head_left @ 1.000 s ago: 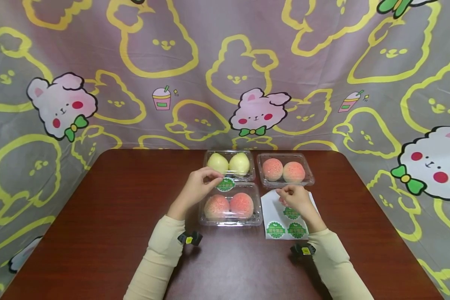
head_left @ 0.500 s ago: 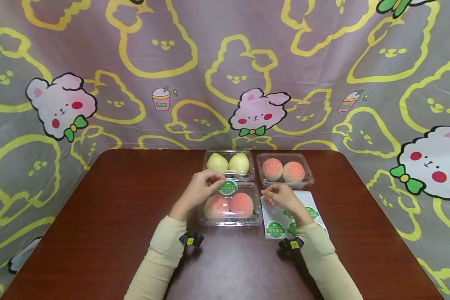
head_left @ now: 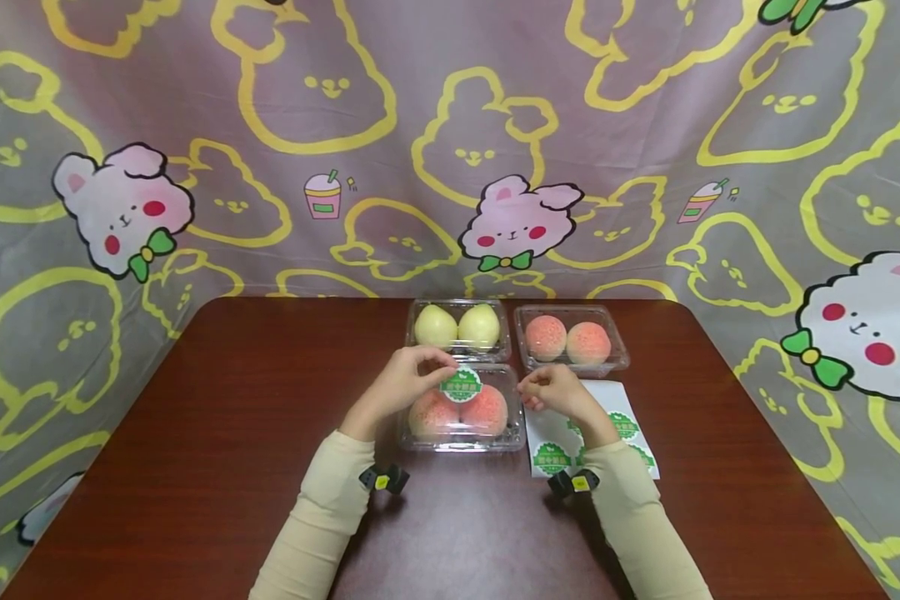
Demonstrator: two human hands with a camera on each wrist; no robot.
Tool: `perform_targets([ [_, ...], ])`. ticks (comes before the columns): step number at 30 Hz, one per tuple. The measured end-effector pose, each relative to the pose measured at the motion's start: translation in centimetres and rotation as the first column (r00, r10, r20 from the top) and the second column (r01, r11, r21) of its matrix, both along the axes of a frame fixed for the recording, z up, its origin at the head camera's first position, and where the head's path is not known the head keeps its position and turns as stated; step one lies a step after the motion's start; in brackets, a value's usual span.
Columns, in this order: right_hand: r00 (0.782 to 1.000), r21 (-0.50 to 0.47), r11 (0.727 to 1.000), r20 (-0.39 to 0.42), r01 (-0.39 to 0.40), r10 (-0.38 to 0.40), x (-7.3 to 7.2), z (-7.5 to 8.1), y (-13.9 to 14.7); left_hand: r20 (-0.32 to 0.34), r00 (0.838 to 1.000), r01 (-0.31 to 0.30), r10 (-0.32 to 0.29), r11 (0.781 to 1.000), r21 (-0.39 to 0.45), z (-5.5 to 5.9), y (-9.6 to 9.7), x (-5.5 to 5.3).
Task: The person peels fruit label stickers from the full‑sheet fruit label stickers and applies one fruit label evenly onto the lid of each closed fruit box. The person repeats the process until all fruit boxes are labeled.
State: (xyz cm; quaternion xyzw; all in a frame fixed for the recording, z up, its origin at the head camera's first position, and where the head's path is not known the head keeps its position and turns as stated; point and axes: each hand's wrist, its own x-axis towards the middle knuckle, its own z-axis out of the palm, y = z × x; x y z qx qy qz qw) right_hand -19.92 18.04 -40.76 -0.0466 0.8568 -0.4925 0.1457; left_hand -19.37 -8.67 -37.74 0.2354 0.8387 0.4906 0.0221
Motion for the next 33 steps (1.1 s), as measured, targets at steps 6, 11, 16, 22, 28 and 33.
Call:
perform_targets([
  [6,1.0,-0.019,1.0,0.011,-0.003,0.004,0.2,-0.2,0.0,0.041,0.998,0.051,-0.05,0.999,-0.004,-0.2,0.0,-0.1],
  [11,1.0,-0.02,1.0,0.003,-0.001,0.001,0.4,-0.2,0.0,0.057,0.996,0.064,-0.062,0.998,-0.019,-0.5,0.2,-0.3],
  [16,1.0,-0.023,1.0,0.0,0.006,-0.006,0.4,-0.1,-0.1,0.04,0.998,0.056,-0.055,0.998,-0.023,-0.6,0.1,-0.3],
  [22,1.0,-0.035,0.999,-0.008,-0.003,0.003,0.2,-0.1,-0.2,0.004,1.0,0.023,-0.023,0.999,-0.046,-0.9,0.2,-0.5],
  [28,1.0,-0.037,0.999,-0.002,-0.007,0.007,0.3,-0.2,-0.1,-0.054,0.998,-0.028,0.023,0.994,-0.103,-1.2,0.6,-0.5],
  [33,1.0,-0.037,0.999,-0.001,-0.009,0.009,0.2,-0.3,-0.1,-0.09,0.995,-0.049,0.037,0.989,-0.138,-1.1,0.7,-0.4],
])
